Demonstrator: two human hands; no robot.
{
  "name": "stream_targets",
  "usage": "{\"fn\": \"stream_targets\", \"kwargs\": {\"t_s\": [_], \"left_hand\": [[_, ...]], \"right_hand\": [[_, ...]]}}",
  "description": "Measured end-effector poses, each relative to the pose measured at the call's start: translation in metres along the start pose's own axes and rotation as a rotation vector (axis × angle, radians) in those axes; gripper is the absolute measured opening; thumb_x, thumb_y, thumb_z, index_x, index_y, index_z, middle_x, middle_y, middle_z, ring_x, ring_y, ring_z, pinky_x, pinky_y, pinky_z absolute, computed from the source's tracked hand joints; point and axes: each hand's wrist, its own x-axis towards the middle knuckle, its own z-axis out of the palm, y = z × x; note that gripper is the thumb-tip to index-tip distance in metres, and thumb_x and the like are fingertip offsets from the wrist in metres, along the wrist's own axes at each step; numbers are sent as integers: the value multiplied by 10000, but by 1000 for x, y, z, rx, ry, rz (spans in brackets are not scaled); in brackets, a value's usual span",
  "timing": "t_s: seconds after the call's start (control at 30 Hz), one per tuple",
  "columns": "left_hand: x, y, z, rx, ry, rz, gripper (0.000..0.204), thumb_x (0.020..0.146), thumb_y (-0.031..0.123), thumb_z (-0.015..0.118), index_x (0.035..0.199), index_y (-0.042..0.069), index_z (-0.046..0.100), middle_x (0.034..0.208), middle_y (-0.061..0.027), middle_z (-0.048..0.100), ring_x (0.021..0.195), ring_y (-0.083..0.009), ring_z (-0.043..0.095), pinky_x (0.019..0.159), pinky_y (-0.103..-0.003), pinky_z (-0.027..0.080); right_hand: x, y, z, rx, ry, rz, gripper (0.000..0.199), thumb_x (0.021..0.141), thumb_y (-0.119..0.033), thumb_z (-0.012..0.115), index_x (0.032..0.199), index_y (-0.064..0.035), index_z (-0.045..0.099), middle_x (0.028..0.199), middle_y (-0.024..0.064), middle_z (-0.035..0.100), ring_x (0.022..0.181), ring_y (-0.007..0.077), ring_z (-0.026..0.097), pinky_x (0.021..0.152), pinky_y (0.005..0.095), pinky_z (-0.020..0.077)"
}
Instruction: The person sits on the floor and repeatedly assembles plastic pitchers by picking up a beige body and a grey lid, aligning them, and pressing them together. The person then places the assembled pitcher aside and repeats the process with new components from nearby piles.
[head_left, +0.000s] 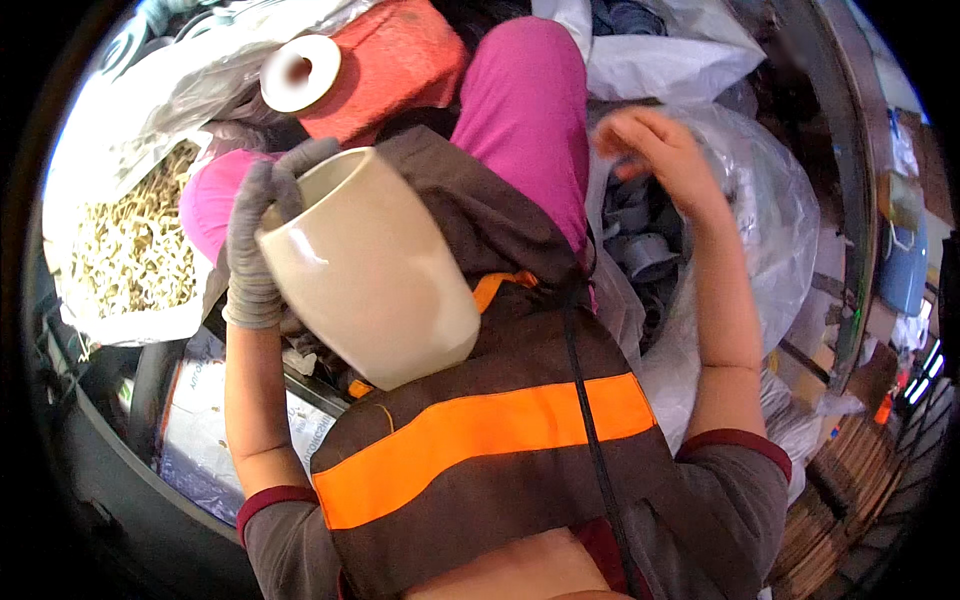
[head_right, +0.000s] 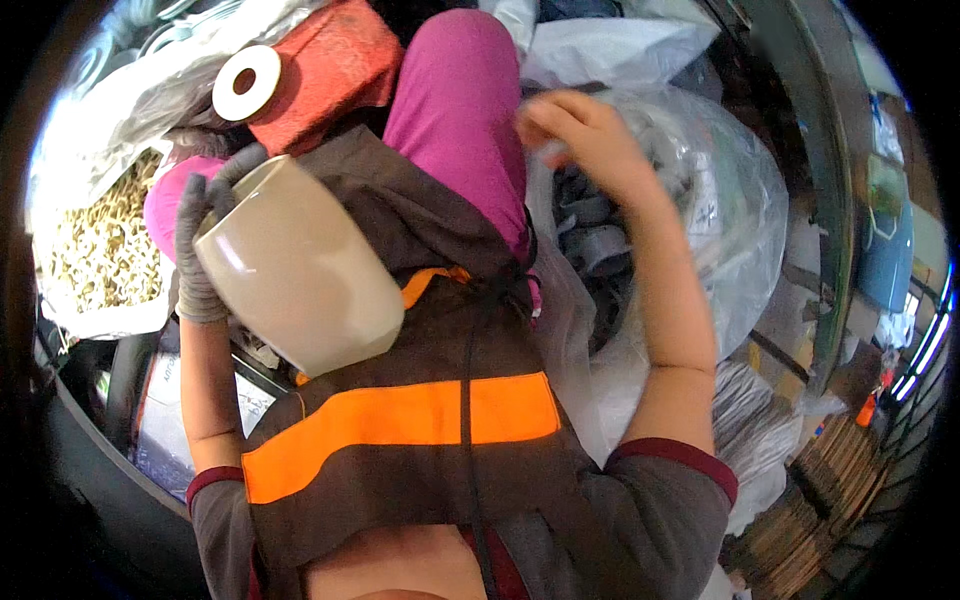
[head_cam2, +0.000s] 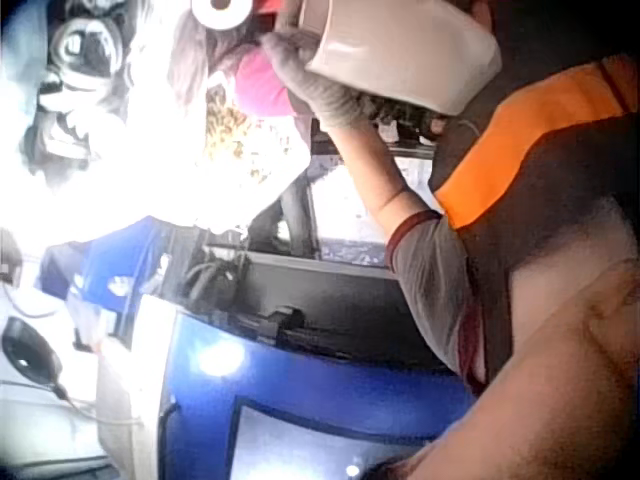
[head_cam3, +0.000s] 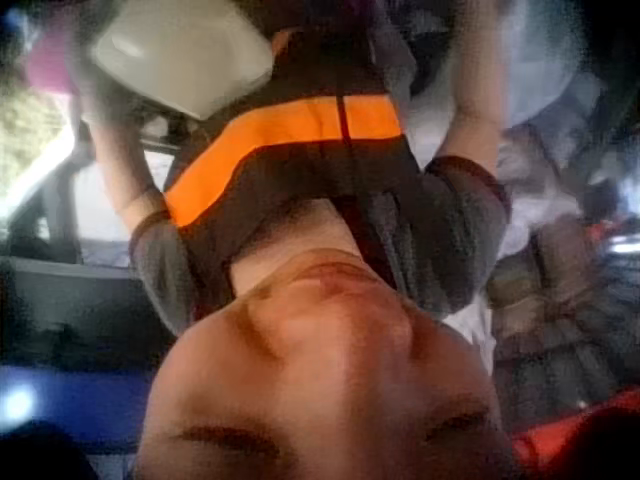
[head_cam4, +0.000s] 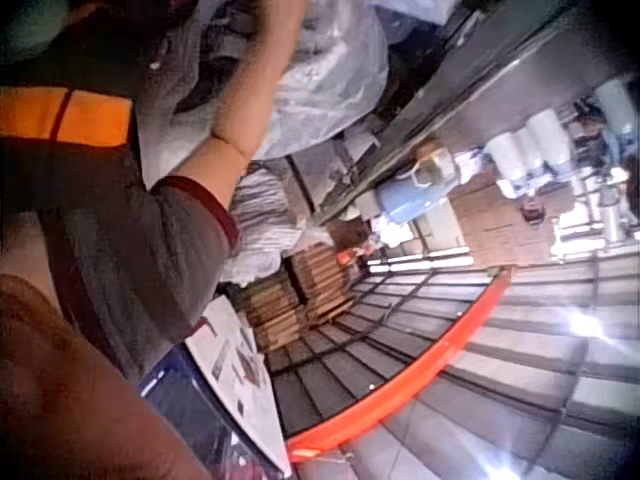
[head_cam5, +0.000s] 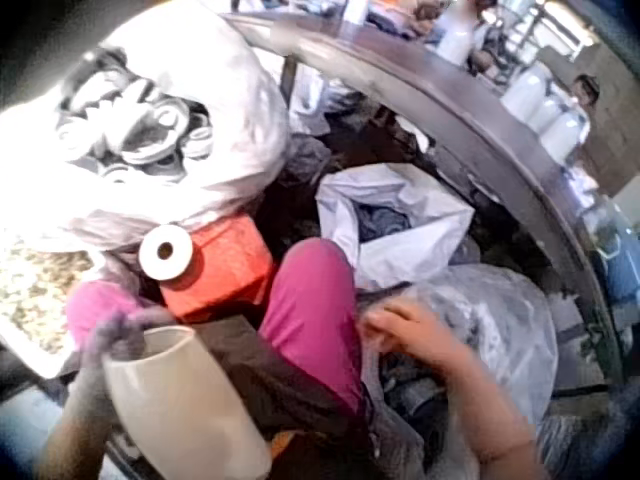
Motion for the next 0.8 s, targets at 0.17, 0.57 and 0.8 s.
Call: {"fn": "stream_targets", "kwargs": {"t_s": [0.17,0.57,0.8], "left_hand": [[21,-7,-23,363,-103,17,384,911,285,478,1122,-23,566,1133,-135,592,1029,-206,576,877,-317,484],[24,-13,-22,475,-126,187,318,911,157,446,1140,-31,561,1123,-156,601,1032,-220,580,897,-314,477],[21,4,14,266,-153,24,393,891,270,471,1139,-20,567,1101,-132,620,967,-205,613,877,-324,489]], "right_hand": [[-46,161,-53,-840,-118,390,366,825,-295,588,1098,-51,589,1060,113,644,939,274,623,799,362,494],[-62,160,-29,-1040,-293,224,672,647,-360,716,1222,-61,539,1149,178,581,1098,334,535,958,383,413],[-34,-20,-68,-780,72,-81,487,714,-225,639,1167,-51,602,1113,137,615,993,247,583,896,351,447]]}}
